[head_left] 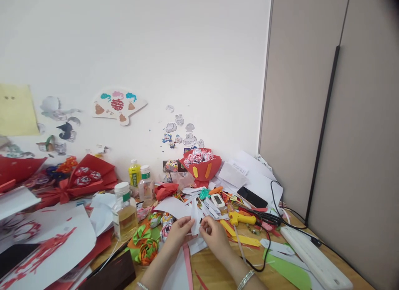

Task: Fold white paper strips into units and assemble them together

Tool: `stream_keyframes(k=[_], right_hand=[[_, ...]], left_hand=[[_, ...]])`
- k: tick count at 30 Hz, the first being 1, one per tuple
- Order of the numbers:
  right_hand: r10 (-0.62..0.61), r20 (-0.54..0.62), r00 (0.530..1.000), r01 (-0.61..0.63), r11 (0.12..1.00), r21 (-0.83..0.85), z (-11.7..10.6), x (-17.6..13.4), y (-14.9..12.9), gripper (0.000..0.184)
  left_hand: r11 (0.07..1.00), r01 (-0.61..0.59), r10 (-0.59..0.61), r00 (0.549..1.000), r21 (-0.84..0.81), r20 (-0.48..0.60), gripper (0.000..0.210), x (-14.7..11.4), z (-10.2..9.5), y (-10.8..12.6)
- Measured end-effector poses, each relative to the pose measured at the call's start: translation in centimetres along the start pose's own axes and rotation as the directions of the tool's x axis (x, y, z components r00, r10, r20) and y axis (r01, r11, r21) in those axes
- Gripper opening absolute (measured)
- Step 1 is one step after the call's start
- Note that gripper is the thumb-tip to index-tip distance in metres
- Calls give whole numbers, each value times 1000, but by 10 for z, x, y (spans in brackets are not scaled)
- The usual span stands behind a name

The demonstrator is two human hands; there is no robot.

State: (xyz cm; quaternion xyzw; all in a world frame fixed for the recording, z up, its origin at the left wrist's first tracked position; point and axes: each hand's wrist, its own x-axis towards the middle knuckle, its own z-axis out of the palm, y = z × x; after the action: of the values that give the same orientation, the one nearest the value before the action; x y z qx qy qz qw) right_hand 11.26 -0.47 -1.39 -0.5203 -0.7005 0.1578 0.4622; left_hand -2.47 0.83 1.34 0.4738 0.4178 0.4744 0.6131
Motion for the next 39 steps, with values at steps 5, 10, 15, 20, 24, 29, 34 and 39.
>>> stream_keyframes(k=[5, 10, 15, 20, 24, 29, 34, 39], right_hand=[[-171, 62, 983, 169, 985, 38, -4, 0, 1, 21], [-251, 100, 963, 251, 968, 8, -11, -1, -3, 30], [-228, 154, 961, 229, 973, 16, -16, 1, -5, 16], [-187, 132, 973, 187, 982, 16, -15, 5, -1, 11], [-120, 68, 990, 118, 992, 35, -12, 5, 1, 8], [-57, 32, 998, 55, 998, 44, -8, 6, 3, 7], [-42, 5, 999, 41, 995, 94, -4, 7, 6, 7], [-40, 0, 999, 40, 992, 118, -2, 7, 8, 7]], left_hand=[[1000, 16, -15, 998, -13, 64, 33, 1, -2, 1], [1000, 15, -14, 994, -8, 108, 35, 3, -8, 1], [999, 43, -46, 985, 23, 168, 42, 2, -9, 3], [998, 51, -55, 976, 24, 208, 41, 0, -6, 2], [999, 41, -47, 969, 30, 241, 44, -4, -3, 4], [998, -12, -8, 958, 69, 287, 48, -6, 1, 2], [995, -47, 22, 967, 91, 253, 48, -5, 4, -1], [988, -95, 63, 968, 123, 241, 44, -2, 3, -3]])
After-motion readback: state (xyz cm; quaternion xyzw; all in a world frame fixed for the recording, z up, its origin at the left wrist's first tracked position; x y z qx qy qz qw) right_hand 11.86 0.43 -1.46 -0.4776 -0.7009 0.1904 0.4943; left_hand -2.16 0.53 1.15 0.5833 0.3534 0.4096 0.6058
